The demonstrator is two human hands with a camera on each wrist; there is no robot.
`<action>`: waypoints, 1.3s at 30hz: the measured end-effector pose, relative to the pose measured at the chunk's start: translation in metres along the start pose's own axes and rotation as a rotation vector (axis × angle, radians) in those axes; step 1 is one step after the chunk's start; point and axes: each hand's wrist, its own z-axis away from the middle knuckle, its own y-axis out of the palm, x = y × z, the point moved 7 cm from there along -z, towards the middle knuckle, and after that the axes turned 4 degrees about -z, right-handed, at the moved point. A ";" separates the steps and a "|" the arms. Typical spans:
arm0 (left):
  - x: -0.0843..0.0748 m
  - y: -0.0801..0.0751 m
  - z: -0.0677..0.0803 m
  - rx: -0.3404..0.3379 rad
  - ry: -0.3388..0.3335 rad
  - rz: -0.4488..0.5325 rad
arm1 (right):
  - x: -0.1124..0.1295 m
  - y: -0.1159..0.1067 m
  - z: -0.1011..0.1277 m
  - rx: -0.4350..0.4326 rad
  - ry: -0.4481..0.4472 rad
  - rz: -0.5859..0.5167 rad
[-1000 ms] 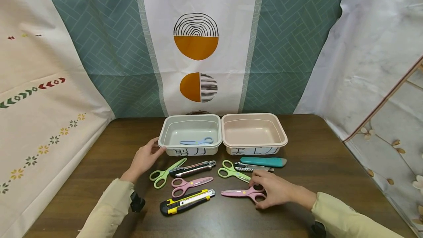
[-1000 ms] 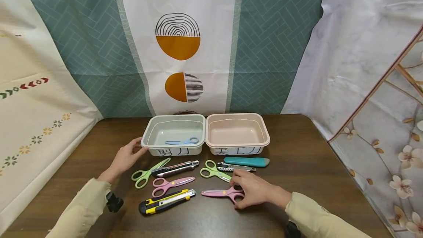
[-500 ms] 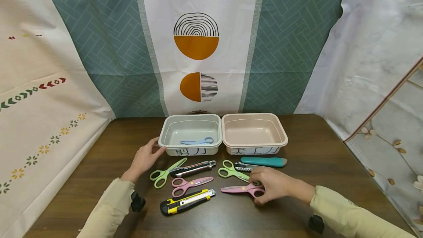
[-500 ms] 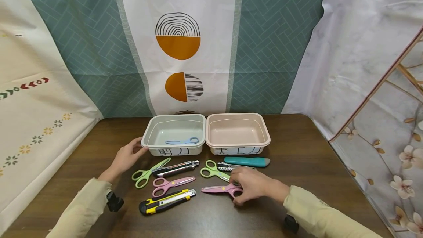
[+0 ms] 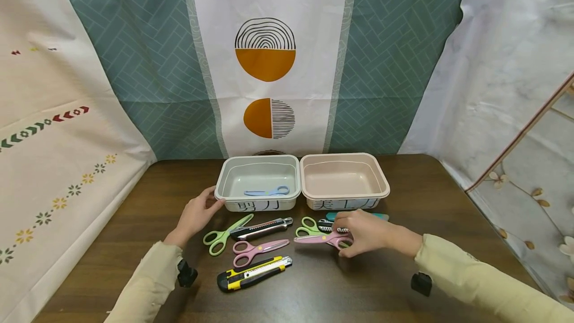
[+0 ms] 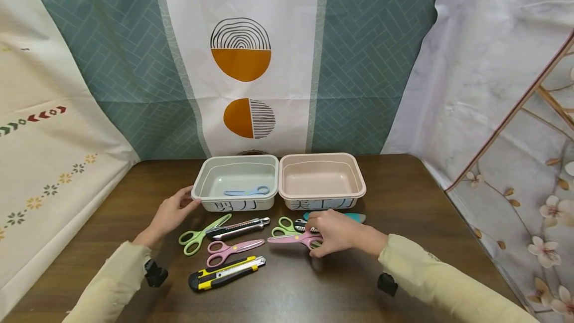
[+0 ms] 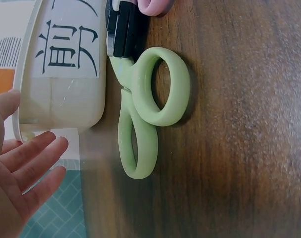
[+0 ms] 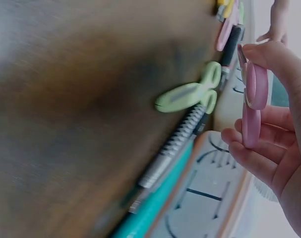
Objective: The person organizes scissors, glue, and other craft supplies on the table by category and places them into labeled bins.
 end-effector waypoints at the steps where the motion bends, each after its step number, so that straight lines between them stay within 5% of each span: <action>1: 0.000 0.000 0.000 -0.001 0.000 -0.001 | 0.000 -0.003 -0.003 -0.004 -0.002 0.001; 39: -0.002 -0.001 -0.002 0.015 0.013 -0.003 | -0.015 -0.057 -0.112 -0.140 0.002 0.035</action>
